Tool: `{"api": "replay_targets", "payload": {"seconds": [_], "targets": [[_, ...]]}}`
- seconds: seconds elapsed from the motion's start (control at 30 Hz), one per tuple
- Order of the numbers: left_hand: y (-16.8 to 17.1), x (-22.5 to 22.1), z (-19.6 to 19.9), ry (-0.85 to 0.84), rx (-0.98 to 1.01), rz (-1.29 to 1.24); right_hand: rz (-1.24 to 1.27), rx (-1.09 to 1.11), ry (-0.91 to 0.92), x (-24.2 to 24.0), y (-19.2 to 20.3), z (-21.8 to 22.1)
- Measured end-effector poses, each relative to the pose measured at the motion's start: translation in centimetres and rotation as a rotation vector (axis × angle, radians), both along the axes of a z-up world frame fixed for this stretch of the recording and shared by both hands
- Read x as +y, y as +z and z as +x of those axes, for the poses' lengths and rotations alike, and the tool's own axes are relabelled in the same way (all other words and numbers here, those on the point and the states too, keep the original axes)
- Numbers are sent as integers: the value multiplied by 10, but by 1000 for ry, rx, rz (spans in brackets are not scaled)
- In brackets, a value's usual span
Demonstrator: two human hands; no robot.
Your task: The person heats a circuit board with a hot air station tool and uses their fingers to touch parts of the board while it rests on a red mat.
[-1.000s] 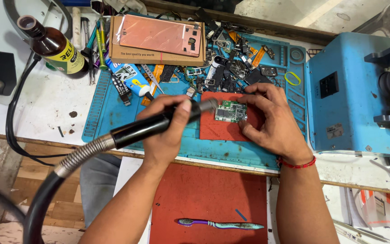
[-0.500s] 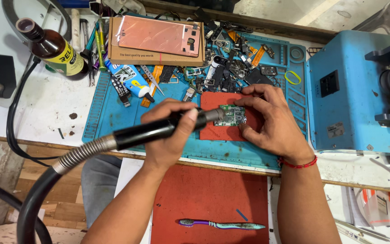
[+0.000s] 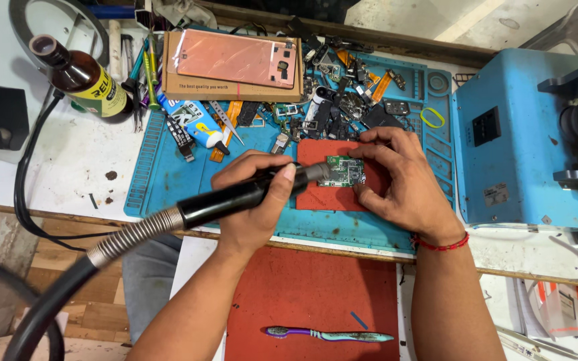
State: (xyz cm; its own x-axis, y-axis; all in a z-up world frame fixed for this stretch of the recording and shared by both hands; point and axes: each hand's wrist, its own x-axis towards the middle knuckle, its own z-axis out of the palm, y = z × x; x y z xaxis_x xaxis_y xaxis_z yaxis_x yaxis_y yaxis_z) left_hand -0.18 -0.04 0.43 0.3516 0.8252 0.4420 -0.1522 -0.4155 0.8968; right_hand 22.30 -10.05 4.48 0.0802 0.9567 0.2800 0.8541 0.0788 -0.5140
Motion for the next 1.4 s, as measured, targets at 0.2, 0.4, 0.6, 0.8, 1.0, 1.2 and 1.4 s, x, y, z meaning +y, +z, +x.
{"api": "replay_targets", "payload": {"seconds": [0.2, 0.4, 0.6, 0.8, 1.0, 1.2, 1.4], "targets": [[0, 1, 0, -68, -50, 9, 5, -7, 3, 0, -2, 1], [-2, 3, 0, -26, -3, -21, -1, 4, -18, 0, -2, 0], [0, 3, 2, 1, -13, 34, 15, -15, -9, 1, -2, 0], [0, 4, 2, 50, -7, -39, 0, -6, -11, 0, -1, 0], [2, 2, 4, 59, -93, -101, 5, -12, -10, 1, -1, 0], [4, 2, 6, 101, -61, -114, 2, -9, -16, 1, -2, -1], [-2, 1, 3, 95, -29, 11, 19, 9, -41, -1, -6, 1]]}}
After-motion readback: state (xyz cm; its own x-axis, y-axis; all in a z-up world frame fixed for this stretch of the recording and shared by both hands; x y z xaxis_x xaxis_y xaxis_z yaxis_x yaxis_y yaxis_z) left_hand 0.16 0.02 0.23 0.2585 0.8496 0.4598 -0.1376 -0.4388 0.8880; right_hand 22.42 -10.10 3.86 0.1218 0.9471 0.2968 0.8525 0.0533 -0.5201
